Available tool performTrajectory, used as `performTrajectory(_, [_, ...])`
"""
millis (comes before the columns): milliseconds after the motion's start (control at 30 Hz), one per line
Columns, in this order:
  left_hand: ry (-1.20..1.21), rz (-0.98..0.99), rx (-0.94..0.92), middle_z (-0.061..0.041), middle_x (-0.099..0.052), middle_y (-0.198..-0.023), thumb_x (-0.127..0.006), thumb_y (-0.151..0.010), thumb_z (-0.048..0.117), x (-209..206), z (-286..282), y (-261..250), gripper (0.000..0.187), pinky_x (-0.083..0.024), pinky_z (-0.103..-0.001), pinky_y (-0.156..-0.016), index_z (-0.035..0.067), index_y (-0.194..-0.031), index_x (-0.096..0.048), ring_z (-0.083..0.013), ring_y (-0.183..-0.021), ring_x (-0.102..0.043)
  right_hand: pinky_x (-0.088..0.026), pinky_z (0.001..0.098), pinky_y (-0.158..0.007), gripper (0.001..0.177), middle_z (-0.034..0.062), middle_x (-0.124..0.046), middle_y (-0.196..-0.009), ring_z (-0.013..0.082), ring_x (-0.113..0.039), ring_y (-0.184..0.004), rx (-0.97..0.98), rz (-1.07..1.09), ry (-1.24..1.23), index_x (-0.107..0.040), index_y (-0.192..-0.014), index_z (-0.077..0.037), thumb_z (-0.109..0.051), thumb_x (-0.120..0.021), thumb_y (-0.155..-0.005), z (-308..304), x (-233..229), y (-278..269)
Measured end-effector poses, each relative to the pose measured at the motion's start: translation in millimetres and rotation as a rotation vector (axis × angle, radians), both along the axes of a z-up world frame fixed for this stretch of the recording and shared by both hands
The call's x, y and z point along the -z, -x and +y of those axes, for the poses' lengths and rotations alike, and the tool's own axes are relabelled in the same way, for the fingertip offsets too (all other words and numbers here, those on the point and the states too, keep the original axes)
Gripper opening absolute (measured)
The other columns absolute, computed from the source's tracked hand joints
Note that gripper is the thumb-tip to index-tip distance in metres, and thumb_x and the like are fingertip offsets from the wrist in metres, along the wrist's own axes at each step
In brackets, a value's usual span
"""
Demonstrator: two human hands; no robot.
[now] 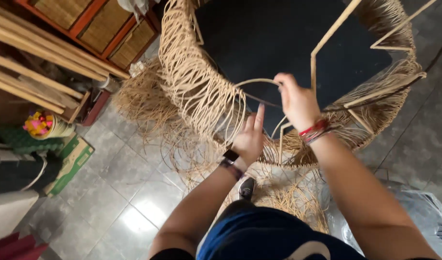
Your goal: Weaving straw fibers onto a metal frame to create a decorative furniture piece
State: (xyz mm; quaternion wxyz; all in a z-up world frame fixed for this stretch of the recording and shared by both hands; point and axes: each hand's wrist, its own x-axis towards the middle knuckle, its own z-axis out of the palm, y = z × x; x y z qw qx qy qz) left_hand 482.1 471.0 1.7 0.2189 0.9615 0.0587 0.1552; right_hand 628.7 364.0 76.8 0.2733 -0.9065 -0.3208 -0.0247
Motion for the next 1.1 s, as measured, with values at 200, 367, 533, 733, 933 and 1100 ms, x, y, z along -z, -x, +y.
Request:
performTrajectory(200, [-0.181,0.108,-0.311,-0.001,-0.058,-0.125,-0.052,-0.098,0.028,70,-9,-67,0.075,-0.06,-0.044,-0.05,0.028,-0.164,-0.017,-0.0226,-0.073,-0.073,-0.06,0.0411,-0.059,0.016,-0.0026,-0.07,-0.071,0.0256,-0.074,-0.065,-0.089,-0.235,0.473,-0.061,-0.112,-0.037,-0.036,-0.05,-0.102,5,28,3])
performTrajectory(367, [0.625,0.174,-0.097,-0.006,-0.072,-0.067,-0.054,-0.096,0.027,49,-12,-25,0.026,-0.056,-0.052,-0.056,0.012,-0.08,-0.069,-0.0358,-0.072,-0.073,-0.056,0.0439,-0.07,0.063,0.0182,-0.072,-0.088,0.0344,-0.068,-0.076,0.021,0.018,-0.349,-0.044,-0.151,0.0,0.0,-0.068,-0.093,-17,40,73])
performTrajectory(533, [0.404,0.136,0.041,0.004,-0.06,-0.086,-0.066,-0.084,0.033,-11,0,34,0.006,-0.052,-0.043,-0.072,0.028,-0.086,-0.07,-0.0275,-0.088,-0.063,-0.048,0.0244,-0.048,0.03,0.0024,-0.063,-0.057,0.0094,-0.054,-0.049,0.04,0.498,-0.58,-0.074,-0.121,-0.006,-0.003,-0.053,-0.099,-47,53,121])
performTrajectory(733, [-0.021,-0.273,0.343,0.001,-0.059,-0.11,-0.063,-0.086,0.016,-35,29,-5,0.014,-0.045,-0.045,-0.099,0.022,-0.098,-0.066,-0.026,-0.111,-0.056,-0.053,0.0357,-0.058,0.024,0.0049,-0.063,-0.072,0.0249,-0.067,-0.064,-0.168,0.153,-0.179,-0.068,-0.109,-0.012,-0.031,-0.064,-0.096,-71,67,94])
performTrajectory(933, [0.18,0.24,0.039,0.009,-0.071,-0.063,-0.056,-0.096,0.038,-58,14,-62,0.007,-0.061,-0.044,-0.066,0.037,-0.101,-0.062,-0.0283,-0.068,-0.076,-0.056,0.0269,-0.063,0.021,-0.0036,-0.062,-0.075,0.0164,-0.068,-0.069,0.044,-0.39,0.005,-0.071,-0.102,-0.021,-0.036,-0.056,-0.104,-58,53,78])
performTrajectory(1100, [-0.003,0.354,-0.072,0.002,-0.072,-0.065,-0.068,-0.086,0.045,-55,15,-56,0.018,-0.06,-0.046,-0.063,0.034,-0.093,-0.055,-0.0304,-0.068,-0.077,-0.057,0.0291,-0.065,0.017,-0.0019,-0.063,-0.079,0.0191,-0.067,-0.073,-0.036,-0.399,-0.087,-0.073,-0.099,-0.02,-0.032,-0.061,-0.103,-58,43,69])
